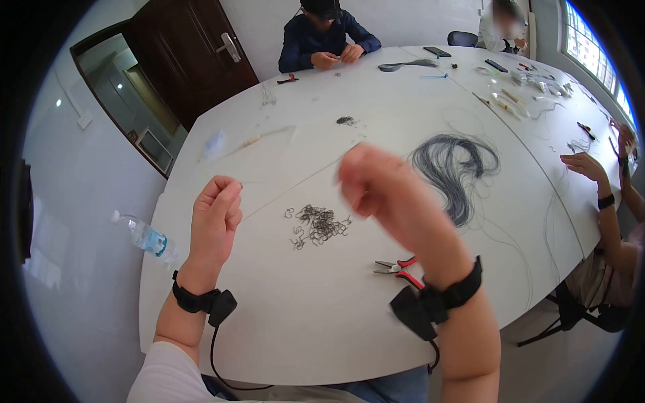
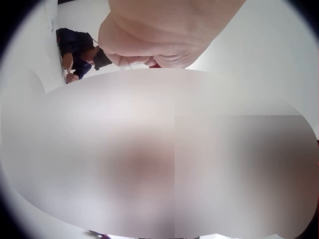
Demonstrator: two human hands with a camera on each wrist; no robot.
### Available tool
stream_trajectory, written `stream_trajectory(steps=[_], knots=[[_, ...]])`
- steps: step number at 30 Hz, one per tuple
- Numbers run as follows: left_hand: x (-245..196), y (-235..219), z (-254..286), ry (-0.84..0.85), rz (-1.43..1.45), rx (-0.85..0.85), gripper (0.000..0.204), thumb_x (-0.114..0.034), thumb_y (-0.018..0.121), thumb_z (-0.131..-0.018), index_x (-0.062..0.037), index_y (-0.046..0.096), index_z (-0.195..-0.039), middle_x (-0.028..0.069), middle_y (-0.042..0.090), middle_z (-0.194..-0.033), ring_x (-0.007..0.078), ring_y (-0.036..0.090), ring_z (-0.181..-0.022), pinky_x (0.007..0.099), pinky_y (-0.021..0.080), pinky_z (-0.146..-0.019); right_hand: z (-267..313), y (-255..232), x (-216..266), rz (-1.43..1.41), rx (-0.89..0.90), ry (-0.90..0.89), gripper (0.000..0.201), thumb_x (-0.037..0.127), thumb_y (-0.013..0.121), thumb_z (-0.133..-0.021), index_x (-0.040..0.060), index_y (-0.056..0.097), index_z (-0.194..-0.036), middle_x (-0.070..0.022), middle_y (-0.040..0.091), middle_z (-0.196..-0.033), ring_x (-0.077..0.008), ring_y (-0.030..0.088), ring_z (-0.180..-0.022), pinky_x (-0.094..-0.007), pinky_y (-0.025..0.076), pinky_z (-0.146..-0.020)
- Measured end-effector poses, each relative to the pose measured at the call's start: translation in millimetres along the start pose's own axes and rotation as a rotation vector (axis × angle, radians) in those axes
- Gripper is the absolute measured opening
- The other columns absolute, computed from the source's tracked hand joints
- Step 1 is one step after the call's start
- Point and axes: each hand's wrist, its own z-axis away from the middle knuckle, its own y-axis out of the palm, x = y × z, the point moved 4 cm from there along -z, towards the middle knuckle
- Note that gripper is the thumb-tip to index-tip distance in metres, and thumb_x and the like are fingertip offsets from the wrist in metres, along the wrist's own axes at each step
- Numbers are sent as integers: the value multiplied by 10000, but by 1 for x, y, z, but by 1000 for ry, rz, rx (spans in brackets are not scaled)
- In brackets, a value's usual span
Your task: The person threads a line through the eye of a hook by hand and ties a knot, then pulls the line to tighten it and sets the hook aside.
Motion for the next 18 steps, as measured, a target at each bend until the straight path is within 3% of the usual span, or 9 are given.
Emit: stream_trajectory(steps=[3, 6, 8, 11, 12, 13, 15, 16, 18], knots=[[22, -4, 12, -153, -12, 49, 74, -111, 621, -926, -91, 582, -866, -97, 382, -637, 8, 248, -511, 197, 203, -466, 6, -37, 32, -204, -118, -277, 212, 239, 525, -979, 42, 602, -970, -42, 582, -846, -137, 557, -836, -247, 450, -651], [46, 7, 26, -317, -22, 194, 85, -98, 628, -917, -86, 583, -846, -87, 424, -669, 13, 267, -522, 199, 217, -476, 16, -66, 50, -324, -286, -399, 183, 186, 527, -975, 19, 599, -962, -78, 618, -901, -190, 587, -945, -280, 507, -735], [59, 15, 34, -434, -59, 367, 89, -95, 641, -912, -81, 588, -841, -83, 465, -692, 17, 300, -550, 200, 241, -501, 31, -83, 57, -480, -695, -539, 139, 122, 528, -968, 3, 600, -982, -119, 645, -980, -228, 616, -989, -315, 533, -831], [73, 18, 38, -465, -82, 465, 79, -100, 649, -912, -80, 599, -854, -85, 472, -699, 13, 310, -565, 198, 251, -512, 44, -121, 63, -627, -563, -577, 114, 66, 516, -966, -3, 596, -1009, -151, 645, -1062, -252, 643, -1005, -340, 540, -884], [78, 17, 39, -474, -73, 468, 79, -100, 649, -912, -80, 599, -854, -85, 472, -699, 13, 310, -565, 198, 251, -512, 46, -130, 66, -632, -639, -606, 129, 74, 502, -979, -6, 589, -1029, -133, 642, -1033, -183, 626, -814, -253, 533, -693], [81, 15, 40, -486, -66, 464, 73, -101, 653, -912, -81, 604, -862, -87, 469, -699, 13, 314, -568, 199, 252, -513, 48, -132, 66, -627, -648, -596, 129, 74, 502, -979, -6, 589, -1029, -133, 642, -1033, -183, 626, -814, -253, 533, -693], [85, 10, 41, -508, -54, 445, 67, -102, 656, -912, -82, 609, -869, -88, 466, -699, 13, 317, -571, 199, 252, -514, 42, -117, 65, -411, -287, -410, 139, 92, 505, -985, -8, 598, -1011, -113, 644, -963, -97, 510, -671, -190, 403, -492], [84, 10, 40, -492, -28, 446, 65, -102, 658, -913, -79, 611, -873, -90, 465, -700, 12, 323, -578, 197, 264, -525, 31, -90, 62, -246, -496, -364, 162, 134, 527, -984, 5, 624, -995, -66, 635, -863, -49, 370, -578, -193, 250, -421], [84, 7, 40, -479, 4, 431, 64, -101, 659, -913, -76, 612, -877, -92, 464, -701, 12, 329, -585, 194, 275, -536, 17, -53, 39, 294, -496, -54, 191, 179, 558, -974, 18, 657, -998, -38, 657, -868, -22, 352, -554, -178, 245, -442]])
